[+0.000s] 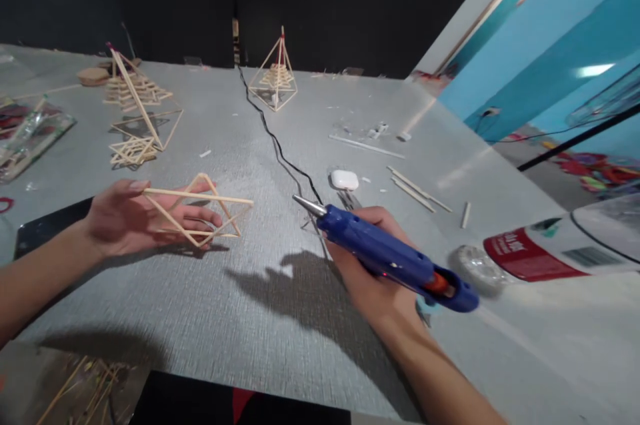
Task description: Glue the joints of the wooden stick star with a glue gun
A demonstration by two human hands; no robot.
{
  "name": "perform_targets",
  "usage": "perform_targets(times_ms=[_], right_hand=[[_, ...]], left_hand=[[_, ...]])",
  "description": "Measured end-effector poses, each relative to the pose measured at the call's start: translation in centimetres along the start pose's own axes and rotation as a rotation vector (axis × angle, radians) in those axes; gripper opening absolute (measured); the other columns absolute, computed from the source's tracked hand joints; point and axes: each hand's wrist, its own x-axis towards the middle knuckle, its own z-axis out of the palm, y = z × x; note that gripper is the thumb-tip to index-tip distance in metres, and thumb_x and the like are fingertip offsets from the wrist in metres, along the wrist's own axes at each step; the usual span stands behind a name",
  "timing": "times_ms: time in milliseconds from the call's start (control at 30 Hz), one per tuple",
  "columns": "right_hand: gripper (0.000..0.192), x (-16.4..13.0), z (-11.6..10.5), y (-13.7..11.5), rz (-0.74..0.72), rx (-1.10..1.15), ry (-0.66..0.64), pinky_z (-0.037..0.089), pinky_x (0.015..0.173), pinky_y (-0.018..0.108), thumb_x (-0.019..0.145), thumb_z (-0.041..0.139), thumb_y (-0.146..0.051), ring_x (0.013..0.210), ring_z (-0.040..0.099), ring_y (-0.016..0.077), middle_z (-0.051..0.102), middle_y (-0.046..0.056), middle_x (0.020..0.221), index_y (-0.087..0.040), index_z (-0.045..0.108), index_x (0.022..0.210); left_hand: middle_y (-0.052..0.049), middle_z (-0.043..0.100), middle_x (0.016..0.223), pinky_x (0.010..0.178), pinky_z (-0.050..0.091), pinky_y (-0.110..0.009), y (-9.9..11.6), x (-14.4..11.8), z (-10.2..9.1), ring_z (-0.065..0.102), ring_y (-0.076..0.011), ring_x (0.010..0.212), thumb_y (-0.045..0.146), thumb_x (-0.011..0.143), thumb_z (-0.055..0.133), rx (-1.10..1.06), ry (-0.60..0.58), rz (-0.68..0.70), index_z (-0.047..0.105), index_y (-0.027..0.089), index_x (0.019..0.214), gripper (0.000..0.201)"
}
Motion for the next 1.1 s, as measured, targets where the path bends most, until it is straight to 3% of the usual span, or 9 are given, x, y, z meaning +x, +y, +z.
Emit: perform_targets(times_ms=[100, 267, 433, 600, 833, 933, 1000, 1100], right_hand=[[0.03, 0.2, 1.2, -0.5, 0.043, -0.012, 0.18, 0.047, 0.058, 0.032, 0.095, 0.078, -0.055, 0.063, 0.059, 0.0191, 0.065, -0.002, 0.079, -0.03, 0.066, 0.103], [0.029, 0.3, 2.7, -1.4, 0.041, 0.032, 0.09, 0.047, 0.054, 0.029, 0.095, 0.078, -0.054, 0.06, 0.059, 0.0174, 0.065, -0.002, 0.077, -0.029, 0.067, 0.104], [0.023, 0.0, 2.8, -0.4, -0.018, 0.103, 0.022, 0.045, 0.054, 0.03, 0.094, 0.076, -0.047, 0.059, 0.061, 0.0175, 0.067, -0.001, 0.076, -0.028, 0.065, 0.101], [0.038, -0.4, 1.9, 0.7, -0.121, 0.109, -0.154, 0.046, 0.059, 0.037, 0.086, 0.075, -0.056, 0.063, 0.062, 0.022, 0.068, 0.002, 0.077, -0.028, 0.065, 0.109], [0.029, -0.3, 1.8, 0.4, -0.198, 0.09, -0.157, 0.043, 0.054, 0.031, 0.083, 0.078, -0.035, 0.058, 0.059, 0.0174, 0.067, -0.002, 0.074, -0.028, 0.065, 0.109], [0.02, -0.1, 2.1, -0.1, -0.147, 0.117, -0.103, 0.045, 0.055, 0.03, 0.087, 0.077, -0.037, 0.059, 0.059, 0.0169, 0.066, -0.003, 0.073, -0.029, 0.067, 0.102], [0.015, 0.1, 2.3, -0.5, -0.036, 0.134, -0.077, 0.047, 0.055, 0.03, 0.091, 0.077, -0.04, 0.06, 0.06, 0.0173, 0.066, -0.002, 0.073, -0.029, 0.068, 0.096], [0.023, 0.3, 3.1, -1.2, 0.18, 0.225, -0.172, 0.041, 0.049, 0.03, 0.093, 0.077, -0.05, 0.057, 0.055, 0.0174, 0.059, -0.001, 0.068, -0.028, 0.071, 0.099]], left_hand=[[-0.021, 0.071, 0.143, 0.116, 0.051, -0.051, -0.5, 0.0, 0.3, 0.071, -0.037, 0.128, 0.066, 0.087, 0.066, -0.077, -0.042, 0.048, 0.041, 0.015, 0.162, 0.093], [-0.022, 0.067, 0.148, 0.123, 0.045, -0.054, -1.2, -0.5, 1.1, 0.066, -0.0396, 0.138, 0.061, 0.087, 0.072, -0.121, -0.008, 0.08, 0.035, 0.017, 0.165, 0.097], [-0.019, 0.066, 0.153, 0.131, 0.037, -0.05, -1.6, -1.0, 1.6, 0.062, -0.035, 0.145, 0.049, 0.085, 0.08, -0.084, -0.024, 0.122, 0.024, 0.02, 0.173, 0.109], [-0.017, 0.059, 0.156, 0.129, 0.035, -0.055, -1.4, -1.0, 2.4, 0.059, -0.0387, 0.145, 0.05, 0.077, 0.09, 0.072, 0.055, 0.134, 0.019, 0.024, 0.175, 0.124], [-0.017, 0.056, 0.157, 0.125, 0.038, -0.051, -1.2, -0.9, 3.2, 0.06, -0.0362, 0.142, 0.051, 0.078, 0.092, 0.15, 0.062, 0.136, 0.016, 0.028, 0.174, 0.125], [-0.017, 0.059, 0.156, 0.126, 0.039, -0.053, -1.4, -1.1, 2.8, 0.059, -0.0373, 0.144, 0.051, 0.079, 0.09, 0.082, 0.048, 0.154, 0.022, 0.025, 0.173, 0.118], [-0.018, 0.061, 0.155, 0.125, 0.042, -0.055, -1.7, -1.1, 2.5, 0.061, -0.039, 0.142, 0.053, 0.083, 0.085, -0.041, 0.036, 0.153, 0.028, 0.022, 0.171, 0.109], [-0.022, 0.064, 0.152, 0.122, 0.046, -0.059, -2.6, -0.6, 2.2, 0.064, -0.0406, 0.14, 0.057, 0.091, 0.074, -0.227, 0.018, 0.148, 0.032, 0.014, 0.169, 0.098]])
